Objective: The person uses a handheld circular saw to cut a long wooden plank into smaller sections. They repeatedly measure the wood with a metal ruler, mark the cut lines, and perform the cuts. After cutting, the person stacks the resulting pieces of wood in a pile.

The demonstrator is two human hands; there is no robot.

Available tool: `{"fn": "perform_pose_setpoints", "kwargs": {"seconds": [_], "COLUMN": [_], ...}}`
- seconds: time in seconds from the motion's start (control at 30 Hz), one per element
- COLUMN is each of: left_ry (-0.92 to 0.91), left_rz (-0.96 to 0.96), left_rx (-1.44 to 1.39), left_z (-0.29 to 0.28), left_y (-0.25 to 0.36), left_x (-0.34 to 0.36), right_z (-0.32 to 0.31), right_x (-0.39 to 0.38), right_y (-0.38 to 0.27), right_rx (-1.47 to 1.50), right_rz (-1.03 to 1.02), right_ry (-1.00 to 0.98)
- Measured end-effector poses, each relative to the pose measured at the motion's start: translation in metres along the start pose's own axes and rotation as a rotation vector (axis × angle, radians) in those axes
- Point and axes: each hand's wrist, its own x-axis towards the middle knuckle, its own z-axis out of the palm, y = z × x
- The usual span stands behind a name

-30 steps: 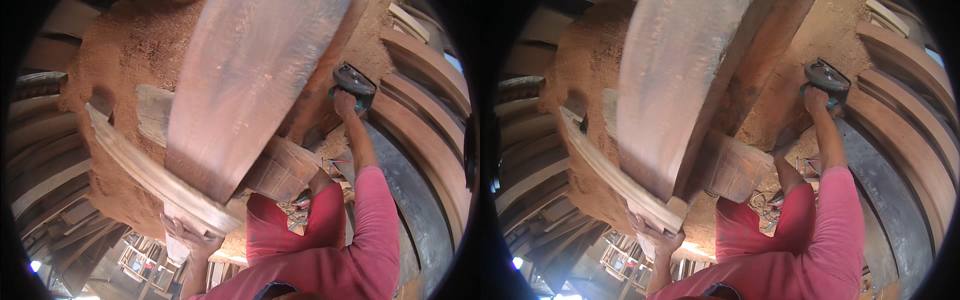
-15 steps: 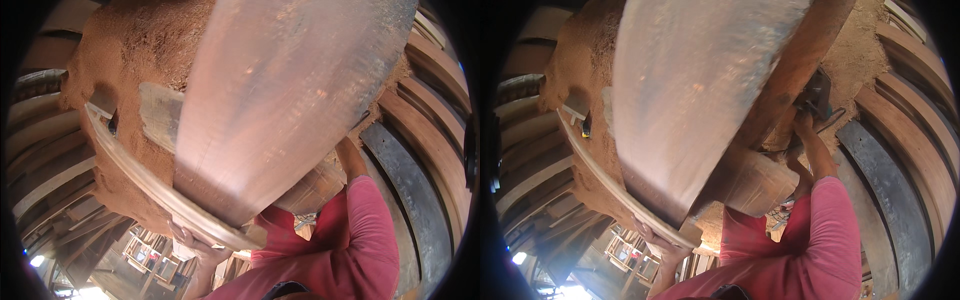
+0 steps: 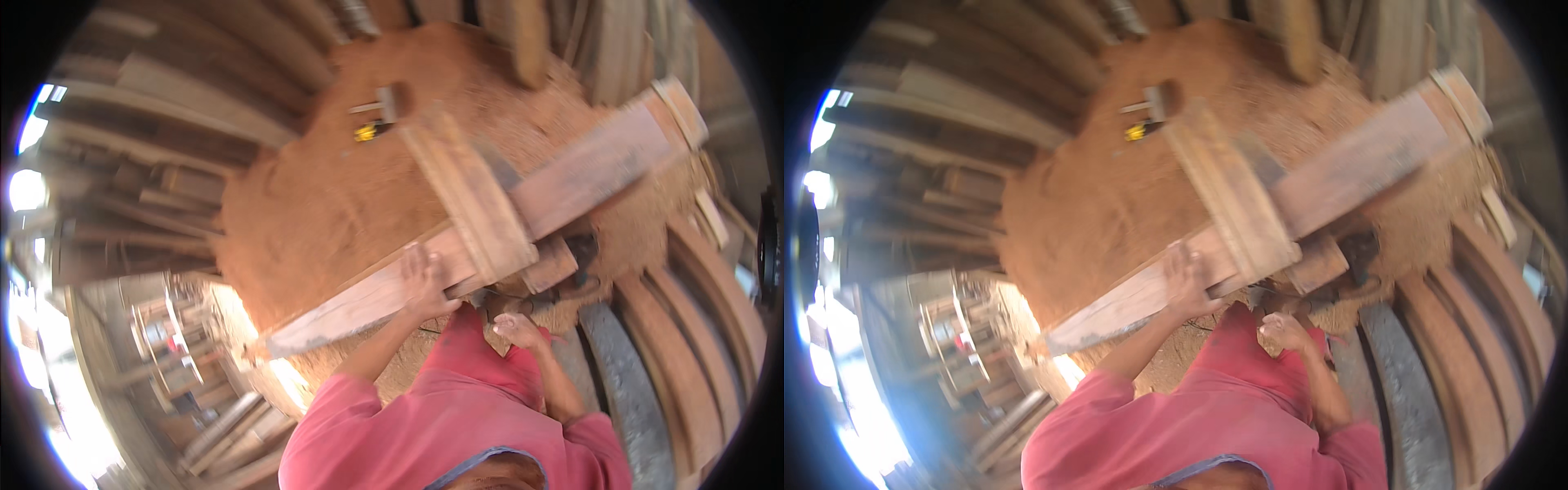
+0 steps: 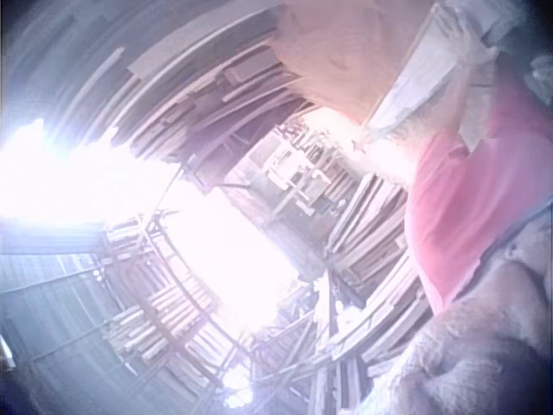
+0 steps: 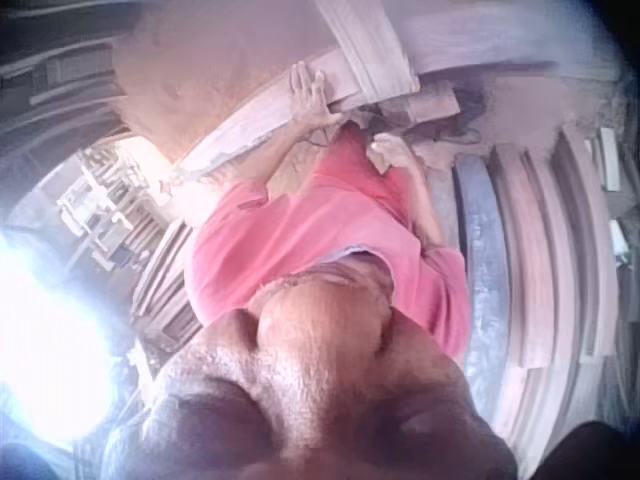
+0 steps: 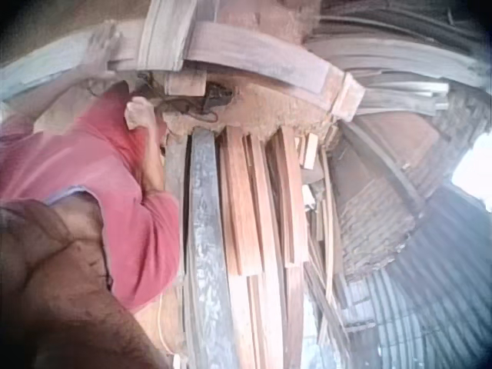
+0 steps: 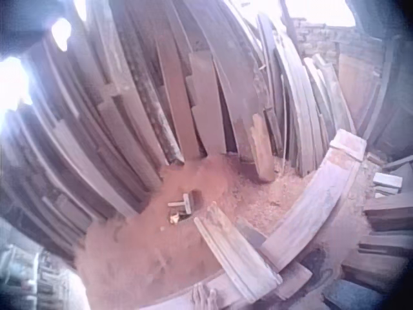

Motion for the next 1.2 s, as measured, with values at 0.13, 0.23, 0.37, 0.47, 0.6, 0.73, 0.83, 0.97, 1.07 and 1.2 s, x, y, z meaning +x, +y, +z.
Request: {"fn": "perform_pose_setpoints", "kwargs": {"seconds": [0.13,0.23,0.37,0.47,0.6,0.73,0.83,0.97,1.07,1.2], "left_ry": [-0.216,-0.257,-0.282,-0.322,-0.281,-0.156,-0.119,-0.068,-0.103,-0.151], "left_rz": [-0.164,-0.177,-0.176,-0.154,-0.039,0.078,0.207,0.395,0.471,0.321], "left_rx": [0.04,0.036,-0.032,-0.037,-0.039,-0.203,-0.206,-0.158,-0.258,-0.212], "left_z": [-0.036,-0.044,-0.046,-0.047,-0.038,-0.018,-0.007,-0.002,-0.001,-0.026], "left_y": [0.013,0.014,0.016,0.018,0.013,-0.029,-0.048,-0.056,-0.08,-0.121], "left_x": [0.008,0.011,0.007,0.012,0.011,0.001,0.005,0.01,0.014,0.017], "right_z": [0.052,0.053,0.061,0.063,0.064,0.091,0.109,0.105,0.147,0.172], "right_x": [-0.017,0.017,0.041,0.043,0.043,0.054,0.009,-0.043,-0.095,-0.123], "right_y": [-0.115,-0.134,-0.175,-0.175,-0.168,-0.184,-0.232,-0.26,-0.3,-0.309], "right_rx": [0.494,0.745,0.806,0.757,0.495,0.522,0.863,0.933,0.881,1.051], "right_rz": [-0.093,-0.067,0.067,-0.083,-0.248,-0.471,-0.596,-0.759,-0.93,-1.315], "right_ry": [0.108,0.207,0.447,0.57,0.848,1.017,1.016,0.998,1.109,0.932]}}
